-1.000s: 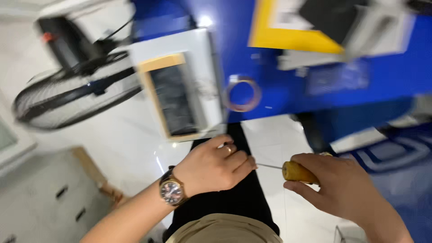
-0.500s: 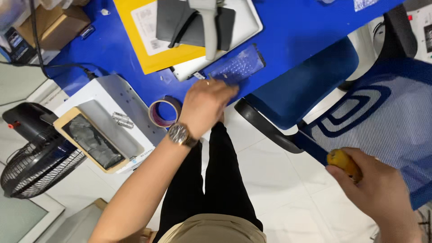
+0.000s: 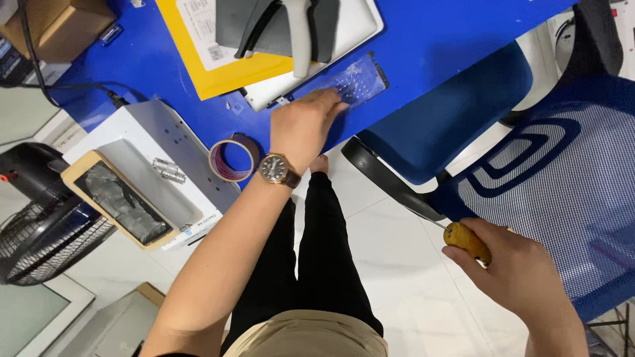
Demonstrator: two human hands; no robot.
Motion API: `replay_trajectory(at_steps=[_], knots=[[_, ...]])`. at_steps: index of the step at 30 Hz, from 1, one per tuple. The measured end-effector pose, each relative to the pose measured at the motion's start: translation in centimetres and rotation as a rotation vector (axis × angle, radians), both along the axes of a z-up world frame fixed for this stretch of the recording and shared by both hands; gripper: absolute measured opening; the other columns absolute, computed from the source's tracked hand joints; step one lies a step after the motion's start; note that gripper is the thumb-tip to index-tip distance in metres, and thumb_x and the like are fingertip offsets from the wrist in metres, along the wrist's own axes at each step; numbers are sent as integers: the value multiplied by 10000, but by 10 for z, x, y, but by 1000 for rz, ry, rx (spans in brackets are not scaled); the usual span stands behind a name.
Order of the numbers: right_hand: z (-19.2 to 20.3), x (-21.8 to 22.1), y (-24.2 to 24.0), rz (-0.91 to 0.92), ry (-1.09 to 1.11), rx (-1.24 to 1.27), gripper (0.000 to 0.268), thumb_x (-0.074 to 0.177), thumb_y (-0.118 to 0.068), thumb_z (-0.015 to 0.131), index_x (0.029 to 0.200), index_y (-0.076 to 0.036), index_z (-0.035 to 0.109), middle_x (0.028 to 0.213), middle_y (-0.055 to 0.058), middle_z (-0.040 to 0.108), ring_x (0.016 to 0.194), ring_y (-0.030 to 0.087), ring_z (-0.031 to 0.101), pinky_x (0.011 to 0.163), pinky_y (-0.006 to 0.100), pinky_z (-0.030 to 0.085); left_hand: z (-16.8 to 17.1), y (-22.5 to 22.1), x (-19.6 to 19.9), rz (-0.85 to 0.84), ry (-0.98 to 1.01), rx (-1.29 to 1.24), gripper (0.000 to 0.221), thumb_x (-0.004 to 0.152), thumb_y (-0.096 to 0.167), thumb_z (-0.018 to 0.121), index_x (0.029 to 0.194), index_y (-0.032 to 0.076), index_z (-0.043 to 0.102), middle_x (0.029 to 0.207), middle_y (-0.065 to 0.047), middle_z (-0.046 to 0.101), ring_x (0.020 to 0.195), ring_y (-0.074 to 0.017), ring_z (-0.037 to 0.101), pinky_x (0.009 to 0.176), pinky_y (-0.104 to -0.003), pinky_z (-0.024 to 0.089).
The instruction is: The person uses a screwdriver to scrape and pry at the screen of a smartphone that is mounted on a white stand. They repeatedly scrape the surface and edges of the screen, occasionally moving a separate screen component on the blue table.
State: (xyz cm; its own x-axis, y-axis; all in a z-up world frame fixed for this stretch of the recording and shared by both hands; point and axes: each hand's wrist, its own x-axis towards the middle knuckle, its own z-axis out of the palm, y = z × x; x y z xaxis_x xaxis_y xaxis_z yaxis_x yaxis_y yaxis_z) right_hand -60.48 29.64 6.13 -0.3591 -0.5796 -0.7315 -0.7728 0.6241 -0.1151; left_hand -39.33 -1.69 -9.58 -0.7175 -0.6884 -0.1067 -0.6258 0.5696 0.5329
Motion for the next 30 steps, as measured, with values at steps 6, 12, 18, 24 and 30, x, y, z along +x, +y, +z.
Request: replay_trajectory(at_steps=[6,12,18,24,30], knots=[[1,11,-18,45,10,35,519,845,-632,734,1254,-314,703,888,-102,803,805,159,771,713,374,595,-32,10,-3,-52,-78,-42,484,1007,522,696,1398,238,711,1461,44,722,1055,-252,807,611,-473,620],[5,17,-31,76,9,82,505,874,-629,696,1264,-309,710,911,-92,813,801,159,772,694,355,593,-34,11,-2,-81,-103,32,349,982,159,614,1309,215,724,1557,15,641,869,-329,801,518,-515,581],[8,28,-43,67,-15,144,533,868,-635,699,1300,-323,691,974,-110,825,865,167,787,744,360,606,-36,12,-2,-42,-44,47,272,1068,261,585,1304,206,707,1519,23,671,849,-338,795,525,-522,582],[1,32,-34,64,-23,86,546,851,-637,719,1300,-327,694,948,-106,815,848,173,784,732,381,612,-33,12,1,-76,-54,33,321,999,111,629,1296,182,726,1508,-11,677,870,-344,793,547,-511,607],[-1,33,-32,105,-94,-47,543,867,-618,712,1267,-250,711,898,-71,808,762,152,767,652,348,589,25,16,24,42,77,114,332,1116,316,590,1435,230,619,1467,-5,710,1030,-299,813,583,-491,625]])
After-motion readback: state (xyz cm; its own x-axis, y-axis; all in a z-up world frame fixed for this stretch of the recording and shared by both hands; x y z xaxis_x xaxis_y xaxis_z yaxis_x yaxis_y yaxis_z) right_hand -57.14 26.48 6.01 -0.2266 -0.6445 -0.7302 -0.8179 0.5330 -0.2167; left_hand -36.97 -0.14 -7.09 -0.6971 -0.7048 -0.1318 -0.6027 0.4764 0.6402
